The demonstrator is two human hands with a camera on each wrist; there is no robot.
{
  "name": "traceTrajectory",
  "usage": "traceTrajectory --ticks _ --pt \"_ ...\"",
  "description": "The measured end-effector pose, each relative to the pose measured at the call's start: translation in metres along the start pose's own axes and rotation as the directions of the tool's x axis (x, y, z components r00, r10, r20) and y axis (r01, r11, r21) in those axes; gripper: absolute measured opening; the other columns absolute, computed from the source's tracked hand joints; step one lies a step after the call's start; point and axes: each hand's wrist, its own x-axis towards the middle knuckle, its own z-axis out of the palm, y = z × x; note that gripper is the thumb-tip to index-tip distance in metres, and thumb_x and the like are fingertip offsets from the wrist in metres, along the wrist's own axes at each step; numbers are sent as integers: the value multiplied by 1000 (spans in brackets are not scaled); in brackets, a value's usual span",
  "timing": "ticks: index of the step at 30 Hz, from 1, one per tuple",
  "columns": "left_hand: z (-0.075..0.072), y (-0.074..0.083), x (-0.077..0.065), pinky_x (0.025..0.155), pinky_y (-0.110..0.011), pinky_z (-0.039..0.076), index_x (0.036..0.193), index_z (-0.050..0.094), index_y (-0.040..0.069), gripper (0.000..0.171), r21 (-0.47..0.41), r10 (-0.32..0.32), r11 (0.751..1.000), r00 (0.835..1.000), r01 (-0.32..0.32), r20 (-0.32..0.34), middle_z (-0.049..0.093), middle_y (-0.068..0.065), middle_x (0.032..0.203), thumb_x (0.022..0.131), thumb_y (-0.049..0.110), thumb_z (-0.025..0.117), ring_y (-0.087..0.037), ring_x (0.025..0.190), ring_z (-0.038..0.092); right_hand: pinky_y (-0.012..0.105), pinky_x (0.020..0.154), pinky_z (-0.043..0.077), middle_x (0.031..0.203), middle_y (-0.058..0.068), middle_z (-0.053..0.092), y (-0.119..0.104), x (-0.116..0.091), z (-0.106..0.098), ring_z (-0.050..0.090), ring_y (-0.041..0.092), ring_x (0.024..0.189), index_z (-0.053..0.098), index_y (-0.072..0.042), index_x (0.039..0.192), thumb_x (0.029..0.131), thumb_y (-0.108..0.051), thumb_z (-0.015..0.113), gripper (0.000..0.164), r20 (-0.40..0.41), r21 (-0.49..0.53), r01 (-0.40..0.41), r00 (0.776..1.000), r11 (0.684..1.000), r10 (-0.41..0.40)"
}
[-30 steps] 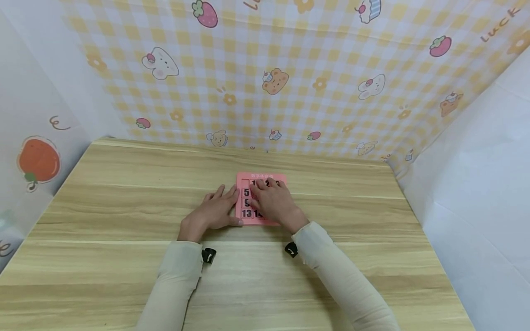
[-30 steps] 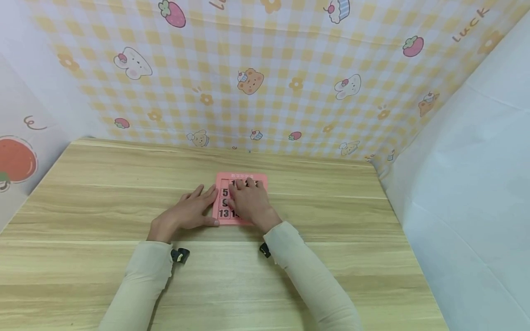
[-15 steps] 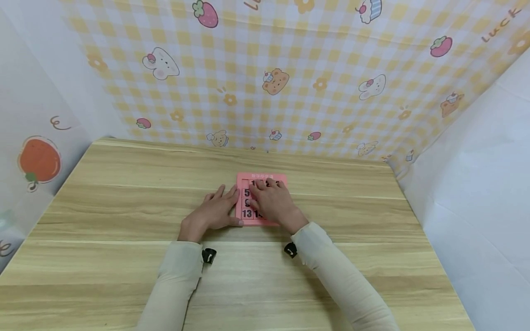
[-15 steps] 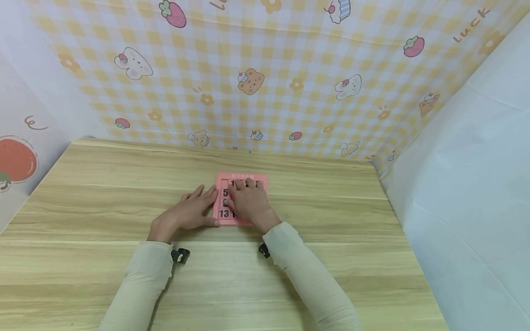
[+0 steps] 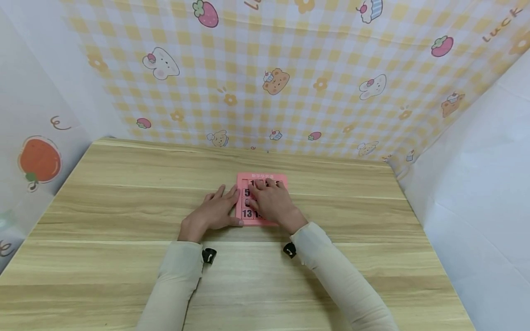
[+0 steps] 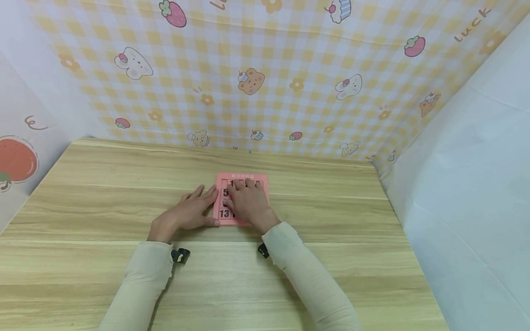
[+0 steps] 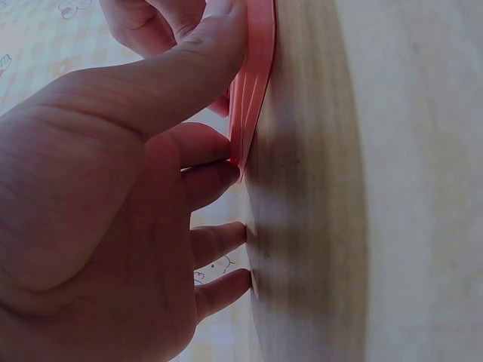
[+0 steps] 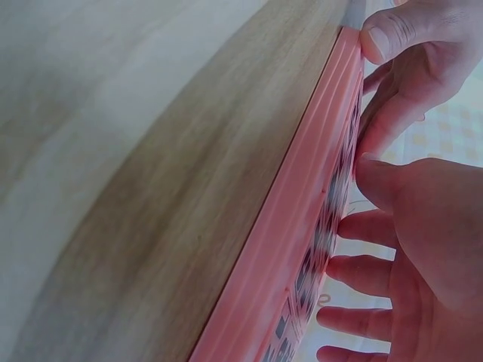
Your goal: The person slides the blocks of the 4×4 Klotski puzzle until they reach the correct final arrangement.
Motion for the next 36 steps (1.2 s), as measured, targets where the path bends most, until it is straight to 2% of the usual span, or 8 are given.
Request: traceTrajectory --ticks 18,36 --pt "1 -1 0 120 -61 11 157 22 4 93 -3 -2 1000 1000 2 2 11 -12 166 89 45 70 -42 152 0 57 112 37 158 2 39 -5 3 -1 39 34 143 41 -24 153 104 -54 35 58 21 39 -4 1000 999 3" --pt "1 -1 3 120 -62 12 157 20 4 93 12 3 1000 1000 -3 12 9 -12 166 90 45 69 -43 152 -1 57 111 39 157 1 41 -8 5 -1 43 31 140 43 -24 152 104 -54 34 57 -6 2 14 1000 1000 -14"
